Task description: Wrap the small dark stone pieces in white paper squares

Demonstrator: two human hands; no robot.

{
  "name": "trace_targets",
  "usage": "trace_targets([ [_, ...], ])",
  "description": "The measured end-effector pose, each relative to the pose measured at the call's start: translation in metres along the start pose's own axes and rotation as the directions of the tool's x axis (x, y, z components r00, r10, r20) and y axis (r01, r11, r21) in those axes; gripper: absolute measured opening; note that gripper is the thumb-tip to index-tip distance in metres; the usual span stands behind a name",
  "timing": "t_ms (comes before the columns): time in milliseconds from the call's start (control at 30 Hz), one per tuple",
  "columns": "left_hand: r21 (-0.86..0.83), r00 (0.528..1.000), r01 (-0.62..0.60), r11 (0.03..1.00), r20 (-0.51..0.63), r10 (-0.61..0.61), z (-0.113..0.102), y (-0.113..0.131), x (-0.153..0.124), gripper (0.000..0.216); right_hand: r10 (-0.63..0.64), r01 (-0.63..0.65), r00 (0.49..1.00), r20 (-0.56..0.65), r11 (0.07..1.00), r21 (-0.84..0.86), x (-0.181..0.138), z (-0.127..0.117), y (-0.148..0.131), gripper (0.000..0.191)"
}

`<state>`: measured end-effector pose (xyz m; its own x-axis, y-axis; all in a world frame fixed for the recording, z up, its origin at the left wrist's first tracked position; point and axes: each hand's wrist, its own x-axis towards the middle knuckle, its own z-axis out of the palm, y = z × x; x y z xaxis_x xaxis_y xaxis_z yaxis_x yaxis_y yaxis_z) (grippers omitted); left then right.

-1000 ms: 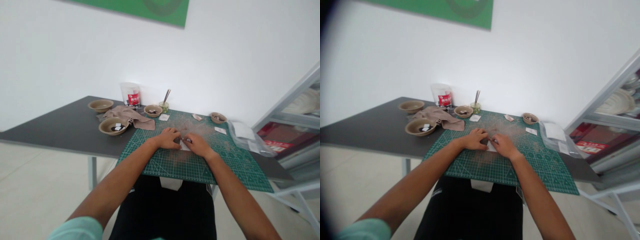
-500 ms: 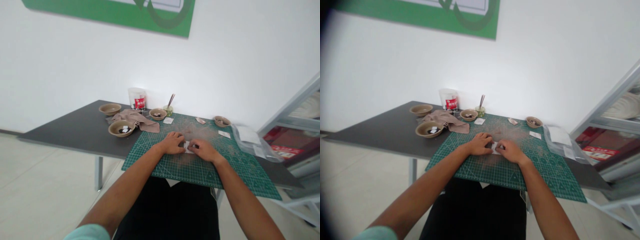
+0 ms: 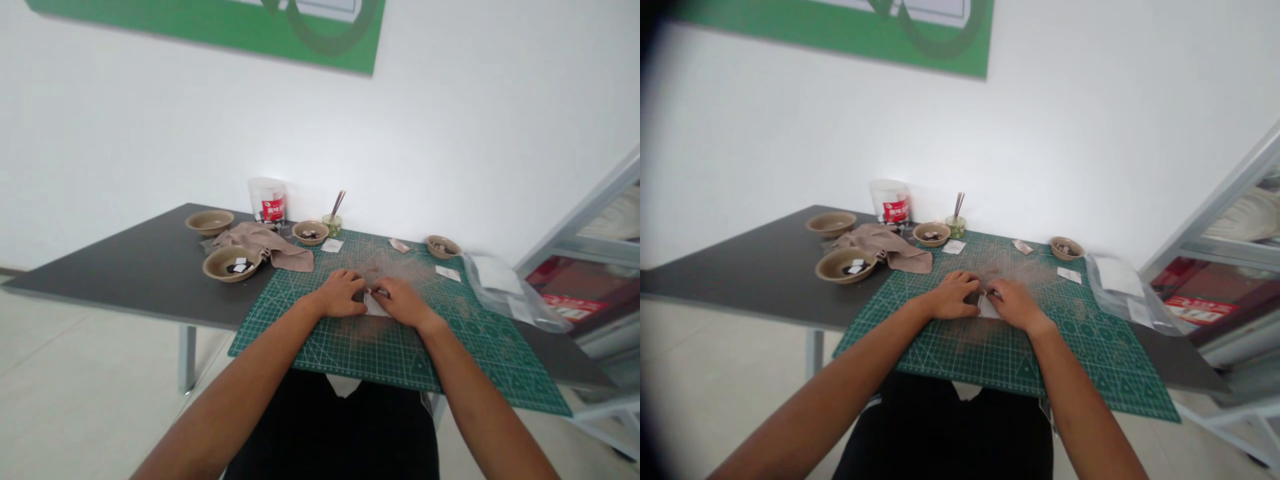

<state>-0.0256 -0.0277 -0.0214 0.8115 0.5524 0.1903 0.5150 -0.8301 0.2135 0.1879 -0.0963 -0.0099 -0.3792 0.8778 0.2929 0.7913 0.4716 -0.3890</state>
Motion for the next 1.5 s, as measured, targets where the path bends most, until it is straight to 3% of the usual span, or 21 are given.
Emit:
trace_targets([
  [200,-0.014,1.0,-0.007,1.0,0.005,0.007,0.0,0.0,0.0,0.044,-0.012,0.01,0.998,0.064,0.999,0.031,-0.007,-0.001,-0.004,0.007],
  [400,-0.031,1.0,-0.007,1.0,0.009,0.007,-0.002,-0.001,0.001,0.045,0.129,-0.131,0.991,-0.046,0.991,-0.035,-0.007,-0.01,0.003,0.014],
  [567,-0.048,1.0,-0.003,0.999,0.029,0.004,-0.002,0.0,0.002,0.044,0.017,-0.022,0.994,0.111,0.999,0.046,-0.01,-0.007,-0.005,0.006],
  [733,-0.05,0.999,-0.006,0.999,0.031,0.007,-0.003,0.0,0.002,0.044,0.081,-0.081,0.997,0.002,0.997,0.01,-0.003,-0.005,0.002,0.015],
  [900,-0.047,1.0,-0.01,0.999,0.025,0.011,-0.003,0.0,0.002,0.044,-0.016,0.01,0.994,0.111,0.998,0.056,-0.007,-0.009,-0.003,0.007],
  [1067,-0.055,1.0,0.001,0.998,0.017,0.0,-0.001,0.0,0.002,0.043,0.074,-0.074,0.997,0.0,0.997,0.019,-0.006,-0.006,-0.001,0.015],
  [1233,-0.067,0.999,-0.007,0.998,0.031,0.01,-0.001,-0.001,0.003,0.045,0.049,-0.054,0.995,0.084,0.997,0.058,-0.009,-0.004,-0.001,0.008],
  [1400,-0.068,1.0,-0.012,0.998,0.022,0.013,-0.002,-0.001,0.002,0.044,0.11,-0.109,0.994,-0.018,0.994,0.027,-0.008,-0.003,0.002,0.016],
  [1500,-0.065,1.0,-0.013,0.998,0.027,0.015,-0.003,0.0,0.0,0.044,0.083,-0.085,0.996,0.038,0.995,0.052,-0.01,-0.008,0.0,0.012],
])
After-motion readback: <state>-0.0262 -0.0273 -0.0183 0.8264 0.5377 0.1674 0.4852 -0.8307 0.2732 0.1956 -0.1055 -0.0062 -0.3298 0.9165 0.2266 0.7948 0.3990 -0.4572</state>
